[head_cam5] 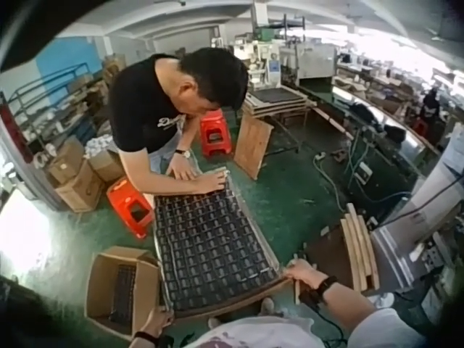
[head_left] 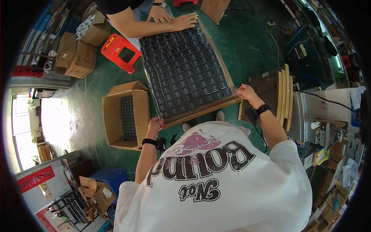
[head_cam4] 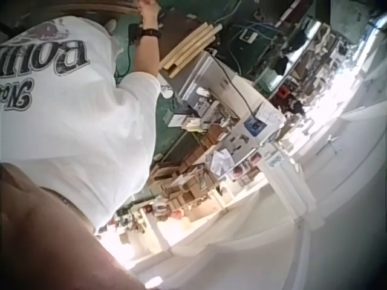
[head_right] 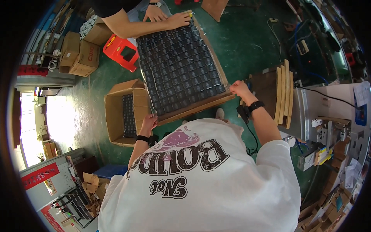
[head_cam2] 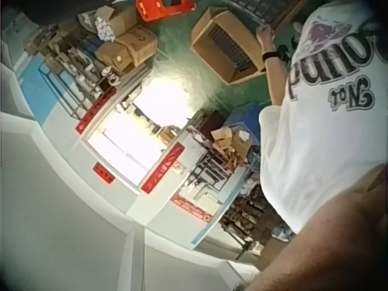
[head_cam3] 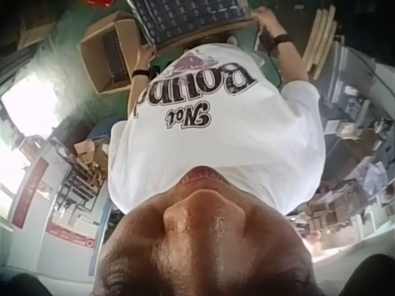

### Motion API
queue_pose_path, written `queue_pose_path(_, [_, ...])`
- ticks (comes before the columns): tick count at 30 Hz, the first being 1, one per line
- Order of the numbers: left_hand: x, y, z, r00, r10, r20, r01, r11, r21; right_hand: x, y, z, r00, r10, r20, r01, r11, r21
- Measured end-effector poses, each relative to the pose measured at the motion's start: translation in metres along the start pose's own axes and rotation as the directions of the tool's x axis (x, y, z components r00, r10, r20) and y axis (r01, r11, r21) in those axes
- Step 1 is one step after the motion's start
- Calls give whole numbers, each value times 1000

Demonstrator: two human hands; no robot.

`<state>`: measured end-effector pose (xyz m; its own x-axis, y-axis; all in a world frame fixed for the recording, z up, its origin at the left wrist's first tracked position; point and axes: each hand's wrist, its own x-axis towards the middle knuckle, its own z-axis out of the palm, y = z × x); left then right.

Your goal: The person removes a wooden board from a stack, pulls plastic film over a tray of small black components, and presses the film down. After another person wipes the film with a sponge, the person lifts the film-covered tray and places it into a cardboard box.

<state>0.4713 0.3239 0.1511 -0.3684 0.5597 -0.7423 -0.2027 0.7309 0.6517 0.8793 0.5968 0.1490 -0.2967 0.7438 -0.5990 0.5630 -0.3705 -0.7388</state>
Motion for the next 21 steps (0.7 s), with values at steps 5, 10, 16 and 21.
queue_pose_path(5, [1, -5, -1, 1000, -12, -19, 12, 1000, 8, -5, 1, 3, 985, -159, -73, 154, 986, -71])
queue_pose_path(10, [0, -6, -1, 1000, -15, -18, 16, 1000, 6, -14, -3, 5, 992, -128, -6, 128, 992, -15])
queue_pose_path(16, [-6, -2, 0, 1000, -13, -26, 13, 1000, 21, -18, 1, 5, 994, -109, 25, 109, 994, -8])
queue_pose_path(21, [-7, -3, -1, 999, -21, -34, 22, 999, 27, -17, 8, 7, 994, -112, 4, 112, 994, -13])
